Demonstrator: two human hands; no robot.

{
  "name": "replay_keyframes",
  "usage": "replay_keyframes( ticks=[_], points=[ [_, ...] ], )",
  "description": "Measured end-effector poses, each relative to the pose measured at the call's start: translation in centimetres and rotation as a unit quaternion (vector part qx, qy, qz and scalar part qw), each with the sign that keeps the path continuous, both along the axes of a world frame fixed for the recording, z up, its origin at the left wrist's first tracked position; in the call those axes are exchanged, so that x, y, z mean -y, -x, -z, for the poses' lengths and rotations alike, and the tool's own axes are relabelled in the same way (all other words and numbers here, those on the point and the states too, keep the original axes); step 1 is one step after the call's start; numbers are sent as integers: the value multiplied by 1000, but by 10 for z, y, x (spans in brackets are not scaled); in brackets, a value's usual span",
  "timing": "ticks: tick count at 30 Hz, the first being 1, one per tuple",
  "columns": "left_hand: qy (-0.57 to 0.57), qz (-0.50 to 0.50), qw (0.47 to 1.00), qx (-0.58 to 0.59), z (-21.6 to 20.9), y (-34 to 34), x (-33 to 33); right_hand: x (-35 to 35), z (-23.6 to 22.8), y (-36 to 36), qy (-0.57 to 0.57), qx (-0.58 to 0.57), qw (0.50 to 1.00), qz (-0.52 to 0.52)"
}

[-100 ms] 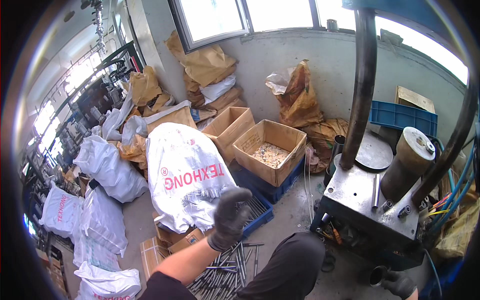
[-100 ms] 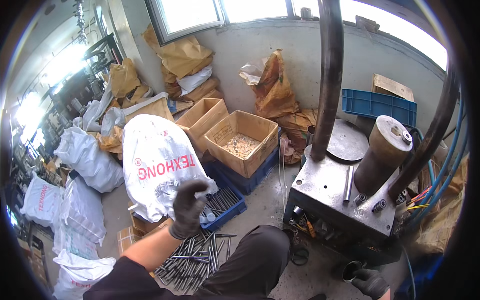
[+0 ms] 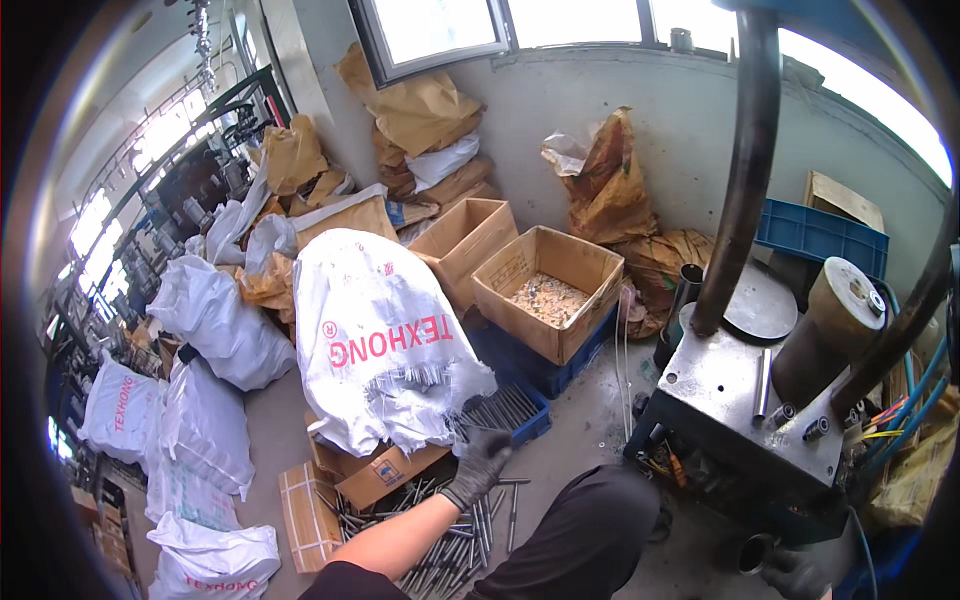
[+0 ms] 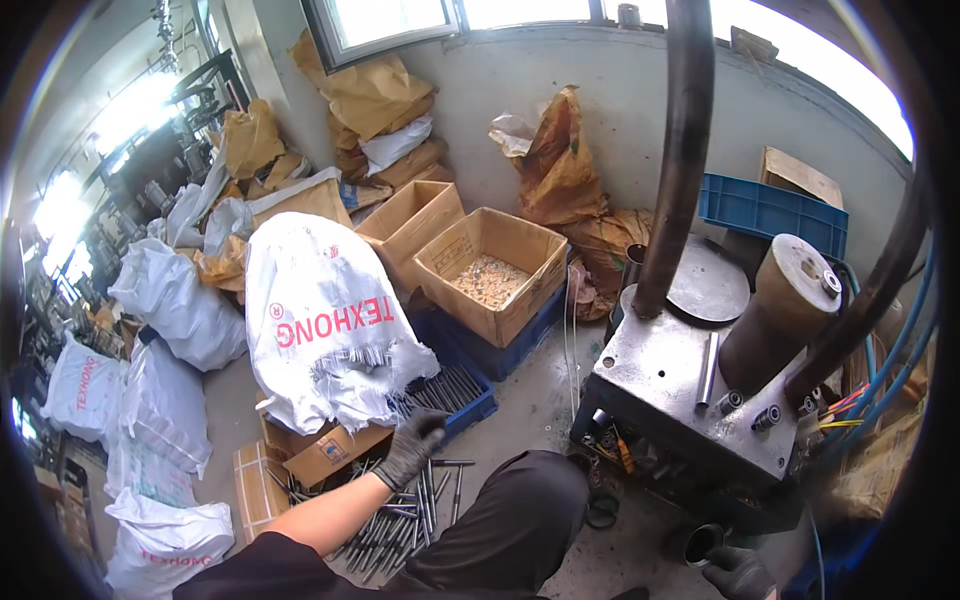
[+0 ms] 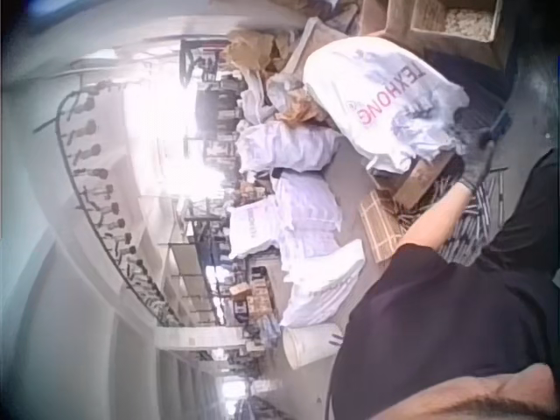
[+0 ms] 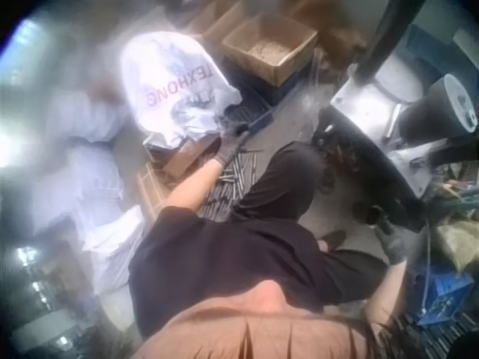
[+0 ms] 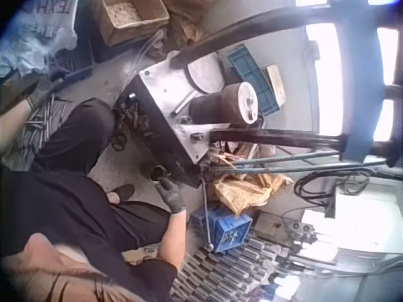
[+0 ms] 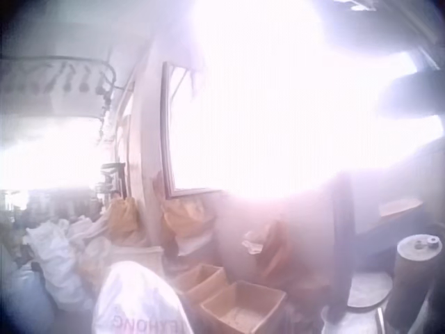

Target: Using a hydraulic press to assemble or shape metal components in an industrial workshop.

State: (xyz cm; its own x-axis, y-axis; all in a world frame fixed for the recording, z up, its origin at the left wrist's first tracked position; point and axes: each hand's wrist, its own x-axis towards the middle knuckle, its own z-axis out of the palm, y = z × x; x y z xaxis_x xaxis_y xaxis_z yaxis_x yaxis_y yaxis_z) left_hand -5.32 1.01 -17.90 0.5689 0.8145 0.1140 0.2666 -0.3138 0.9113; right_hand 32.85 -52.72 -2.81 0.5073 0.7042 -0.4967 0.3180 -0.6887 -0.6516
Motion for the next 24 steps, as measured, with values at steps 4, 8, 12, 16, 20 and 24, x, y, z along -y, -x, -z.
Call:
replay_keyframes(
  ticks=[4,8,12,16,20,24],
  points=[
    [140,-133,928,-318,170,74,1,-17,6,-14,-9,69,997,-15],
    [209,-226,857,-413,222,78,-1,-36,-32,0,75,161,984,5],
    [208,-292,788,-500,303,175,-43,-64,-14,-5,-21,209,975,-70],
    [227,-266,778,-522,297,128,-60,-21,14,-24,58,4,996,71],
    [154,-288,820,-469,286,91,-32,-15,22,-28,18,111,990,82],
    [5,-266,905,-332,208,84,3,-29,4,-49,-85,183,977,73]
  ],
)
